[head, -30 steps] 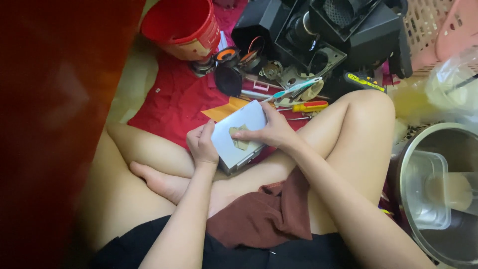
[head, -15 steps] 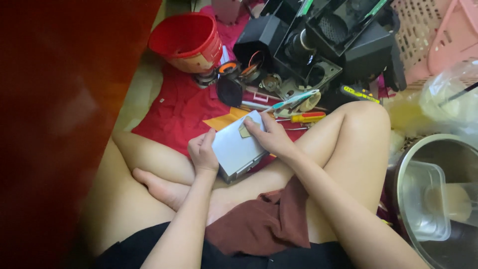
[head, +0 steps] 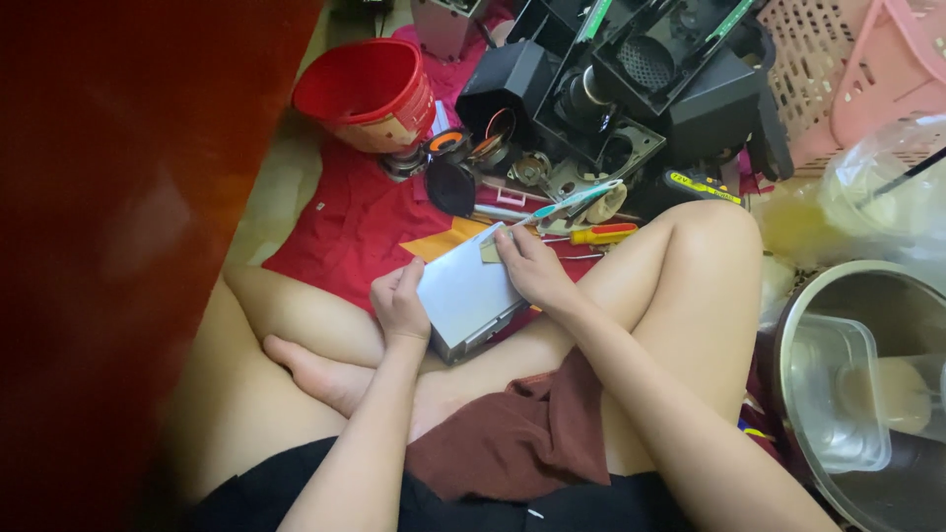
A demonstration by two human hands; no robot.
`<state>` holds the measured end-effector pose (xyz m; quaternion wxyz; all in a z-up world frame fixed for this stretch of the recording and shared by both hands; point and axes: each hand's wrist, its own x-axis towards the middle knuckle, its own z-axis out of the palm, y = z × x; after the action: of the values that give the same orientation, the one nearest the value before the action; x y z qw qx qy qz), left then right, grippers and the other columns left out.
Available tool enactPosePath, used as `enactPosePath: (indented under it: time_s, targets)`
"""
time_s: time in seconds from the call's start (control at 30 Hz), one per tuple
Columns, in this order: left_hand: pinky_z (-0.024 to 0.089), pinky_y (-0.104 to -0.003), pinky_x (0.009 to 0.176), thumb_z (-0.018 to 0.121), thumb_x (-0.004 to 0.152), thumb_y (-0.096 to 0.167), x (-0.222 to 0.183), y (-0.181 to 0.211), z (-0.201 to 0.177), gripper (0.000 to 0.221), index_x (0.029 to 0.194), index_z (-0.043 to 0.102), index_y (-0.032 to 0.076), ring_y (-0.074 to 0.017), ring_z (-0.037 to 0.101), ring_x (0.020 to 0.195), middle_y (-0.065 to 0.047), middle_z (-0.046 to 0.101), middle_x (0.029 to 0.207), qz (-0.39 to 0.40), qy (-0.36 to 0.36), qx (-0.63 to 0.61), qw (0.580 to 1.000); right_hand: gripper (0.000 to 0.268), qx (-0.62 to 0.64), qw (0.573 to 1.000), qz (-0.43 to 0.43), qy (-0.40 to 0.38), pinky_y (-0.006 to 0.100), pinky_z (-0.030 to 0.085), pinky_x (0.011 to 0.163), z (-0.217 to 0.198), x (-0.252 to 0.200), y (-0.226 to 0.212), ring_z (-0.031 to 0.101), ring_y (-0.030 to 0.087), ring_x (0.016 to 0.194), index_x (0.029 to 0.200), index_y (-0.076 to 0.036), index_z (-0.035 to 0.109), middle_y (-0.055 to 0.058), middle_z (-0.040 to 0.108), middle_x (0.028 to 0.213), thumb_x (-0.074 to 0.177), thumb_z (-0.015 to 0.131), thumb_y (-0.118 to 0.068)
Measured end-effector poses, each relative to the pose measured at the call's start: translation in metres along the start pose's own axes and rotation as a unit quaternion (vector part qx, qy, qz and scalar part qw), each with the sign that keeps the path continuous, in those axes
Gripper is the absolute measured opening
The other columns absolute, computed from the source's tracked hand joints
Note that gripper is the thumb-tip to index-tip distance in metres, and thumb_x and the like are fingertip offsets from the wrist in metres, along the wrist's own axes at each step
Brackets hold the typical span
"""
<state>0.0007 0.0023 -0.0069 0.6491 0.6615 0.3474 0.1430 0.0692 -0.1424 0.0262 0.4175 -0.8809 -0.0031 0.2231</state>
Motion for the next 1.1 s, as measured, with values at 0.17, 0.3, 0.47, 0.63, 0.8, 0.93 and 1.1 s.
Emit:
enactPosePath:
  time_s: [0.17, 0.3, 0.47, 0.63, 0.8, 0.93, 1.1]
  targets:
    - [0.035, -0.021, 0.053, 0.057, 0.071, 0.031, 0.001, -0.004, 0.000, 0.034, 0.042, 0.049, 0.016, -0.0123, 0.041, 0.052, 0.002, 0.040, 0.043, 0.005, -0.001, 0.000, 1.000, 0.040, -0.002, 1.000, -0.005, 0.003, 0.047, 0.039, 0.094, -0.001, -0.003, -0.002, 0.051, 0.035, 0.109, 0.108, -0.018, 0.057, 0.019, 0.060, 0.103, 0.088, 0.038, -0.047]
    - [0.036, -0.022, 0.054, 0.057, 0.072, 0.031, 0.000, -0.001, 0.000, 0.034, 0.043, 0.051, 0.014, -0.0128, 0.041, 0.053, -0.003, 0.041, 0.043, 0.002, -0.003, 0.002, 1.000, 0.039, -0.004, 1.000, -0.008, 0.005, 0.047, 0.039, 0.094, 0.000, 0.001, 0.002, 0.051, 0.036, 0.108, 0.108, -0.018, 0.058, 0.019, 0.061, 0.102, 0.088, 0.039, -0.046]
    - [0.034, -0.021, 0.051, 0.057, 0.073, 0.030, -0.002, 0.006, -0.001, 0.036, 0.041, 0.048, 0.015, -0.0113, 0.039, 0.050, 0.000, 0.038, 0.041, 0.009, -0.013, -0.002, 1.000, 0.055, 0.011, 1.000, 0.017, -0.010, 0.041, 0.043, 0.087, -0.009, -0.019, -0.024, 0.056, 0.032, 0.103, 0.114, -0.016, 0.055, 0.018, 0.060, 0.101, 0.071, 0.063, -0.049]
    - [0.032, -0.020, 0.049, 0.056, 0.074, 0.029, -0.003, 0.008, -0.001, 0.037, 0.041, 0.046, 0.015, -0.0107, 0.037, 0.048, 0.001, 0.037, 0.040, 0.016, -0.022, -0.010, 1.000, 0.087, 0.021, 0.998, 0.012, -0.050, 0.040, 0.042, 0.090, -0.015, -0.022, -0.028, 0.056, 0.032, 0.103, 0.121, -0.011, 0.049, 0.020, 0.058, 0.104, 0.047, 0.083, -0.040]
    - [0.032, -0.021, 0.050, 0.055, 0.075, 0.027, -0.008, 0.015, -0.005, 0.037, 0.042, 0.048, 0.013, -0.0125, 0.037, 0.048, -0.001, 0.038, 0.040, 0.015, -0.031, -0.011, 0.999, 0.090, 0.065, 0.990, 0.019, -0.126, 0.041, 0.041, 0.092, -0.024, -0.026, -0.036, 0.049, 0.035, 0.114, 0.128, -0.008, 0.042, 0.020, 0.054, 0.111, 0.051, 0.084, -0.029]
    - [0.032, -0.022, 0.050, 0.054, 0.076, 0.028, -0.005, 0.010, -0.003, 0.037, 0.043, 0.053, 0.012, -0.0132, 0.038, 0.047, -0.003, 0.039, 0.039, 0.012, -0.030, -0.005, 0.999, 0.090, 0.066, 0.989, 0.022, -0.132, 0.043, 0.041, 0.092, -0.023, -0.021, -0.029, 0.048, 0.037, 0.115, 0.129, -0.007, 0.041, 0.021, 0.053, 0.111, 0.053, 0.084, -0.029]
    - [0.034, -0.022, 0.052, 0.056, 0.075, 0.029, -0.002, 0.008, -0.002, 0.036, 0.043, 0.047, 0.015, -0.0121, 0.038, 0.051, 0.000, 0.038, 0.042, 0.033, -0.021, -0.020, 0.999, 0.093, 0.028, 0.997, 0.012, -0.074, 0.041, 0.042, 0.092, -0.012, -0.021, -0.030, 0.052, 0.031, 0.112, 0.124, -0.011, 0.046, 0.017, 0.055, 0.110, 0.047, 0.084, -0.045]
